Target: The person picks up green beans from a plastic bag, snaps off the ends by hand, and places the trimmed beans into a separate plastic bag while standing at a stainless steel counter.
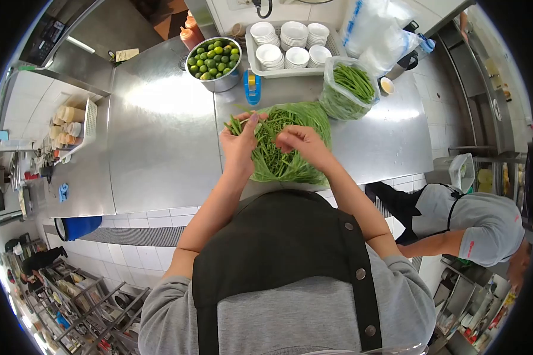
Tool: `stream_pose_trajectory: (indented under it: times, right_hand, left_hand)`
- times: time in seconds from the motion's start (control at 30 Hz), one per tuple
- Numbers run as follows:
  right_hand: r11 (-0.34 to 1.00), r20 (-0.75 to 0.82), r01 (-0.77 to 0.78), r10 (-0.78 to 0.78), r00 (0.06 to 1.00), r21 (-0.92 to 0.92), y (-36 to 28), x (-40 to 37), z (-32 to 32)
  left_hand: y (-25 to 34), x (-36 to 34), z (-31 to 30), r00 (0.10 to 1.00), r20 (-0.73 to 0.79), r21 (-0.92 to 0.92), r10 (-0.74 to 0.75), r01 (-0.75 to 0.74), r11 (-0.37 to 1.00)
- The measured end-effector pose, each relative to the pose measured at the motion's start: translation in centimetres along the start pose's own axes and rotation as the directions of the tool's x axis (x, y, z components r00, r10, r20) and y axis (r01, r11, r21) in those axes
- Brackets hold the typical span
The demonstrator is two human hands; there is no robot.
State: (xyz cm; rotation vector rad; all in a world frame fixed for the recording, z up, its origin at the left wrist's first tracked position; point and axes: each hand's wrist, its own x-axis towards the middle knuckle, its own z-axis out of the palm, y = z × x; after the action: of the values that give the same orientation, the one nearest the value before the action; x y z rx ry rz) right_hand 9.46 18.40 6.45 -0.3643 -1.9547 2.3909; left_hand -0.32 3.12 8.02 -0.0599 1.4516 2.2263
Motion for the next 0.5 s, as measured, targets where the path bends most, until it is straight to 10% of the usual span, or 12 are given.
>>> stream_pose_trajectory:
  times: [0.2, 0.4, 0.5]
  right_hand:
    - [0.923, -0.101, 0.150, -0.197, 0.975, -0.355, -0.4, -0.5, 0.8]
    - [0.775, 0.236, 0.505, -0.447, 0.863, -0.381, -0.8, -1.3, 2.2]
    - [0.834, 0.299, 0.440, -0.350, 0.888, -0.332, -0.9, -2.7, 3.2]
  left_hand:
    - [-0.3, 0.2, -0.2, 0.997, -0.026, -0.125, -0.079, 0.075, 0.989]
    - [-1.8, 0.5, -2.0, 0.887, 0.062, -0.078, -0.458, 0.461, 0.884]
    - [-2.7, 0.4, -2.9, 0.873, 0.052, -0.082, -0.485, 0.488, 0.869]
